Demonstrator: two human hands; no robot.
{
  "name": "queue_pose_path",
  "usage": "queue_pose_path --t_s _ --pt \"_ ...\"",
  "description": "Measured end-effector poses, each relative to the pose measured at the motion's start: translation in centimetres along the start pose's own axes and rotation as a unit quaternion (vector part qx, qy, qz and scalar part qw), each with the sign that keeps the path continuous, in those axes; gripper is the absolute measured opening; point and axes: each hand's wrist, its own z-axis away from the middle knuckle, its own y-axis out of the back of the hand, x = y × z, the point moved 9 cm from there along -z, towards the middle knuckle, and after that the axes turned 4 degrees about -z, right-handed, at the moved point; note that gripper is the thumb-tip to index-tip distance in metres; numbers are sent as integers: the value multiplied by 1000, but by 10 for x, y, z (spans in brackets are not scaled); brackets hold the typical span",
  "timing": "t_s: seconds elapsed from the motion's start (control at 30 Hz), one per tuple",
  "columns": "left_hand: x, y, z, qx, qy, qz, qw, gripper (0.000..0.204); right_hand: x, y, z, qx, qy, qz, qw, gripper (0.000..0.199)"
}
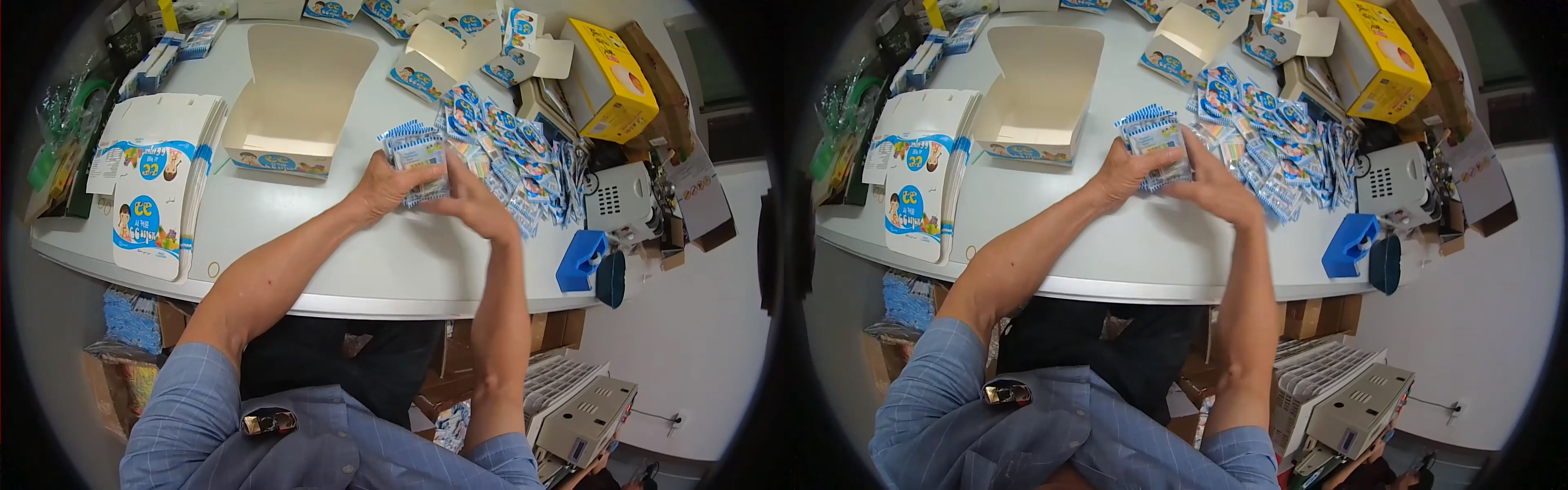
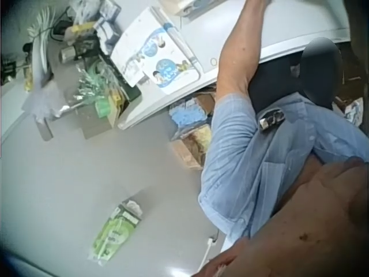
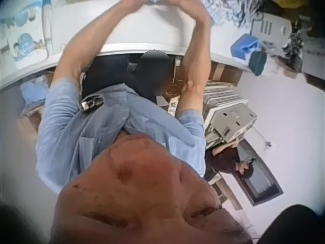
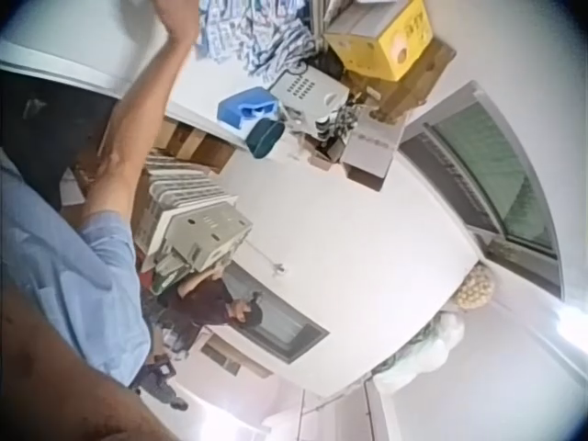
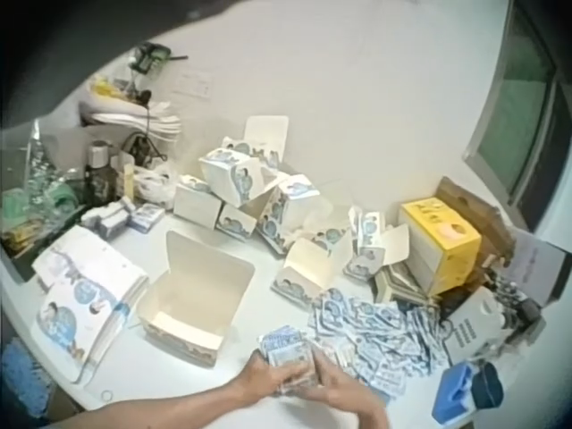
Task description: Sort and pack stacks of small blue product packets into cardboard boxes.
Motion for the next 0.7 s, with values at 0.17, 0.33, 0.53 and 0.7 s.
queue_pose_path --t_s 0.17,0.33,0.53,0.7 --pt "-1 -5 2 -4 63 3 998 41 14 120 -43 251 -114 117 954 86" --pt "0 1 2 -35 59 5 998 41 27 109 -86 275 -222 436 827 101" --pt "-3 -9 2 -73 62 13 995 47 48 116 -96 235 -216 461 828 65" --pt "8 -8 1 -40 10 5 999 49 41 129 -68 228 -112 445 859 42"
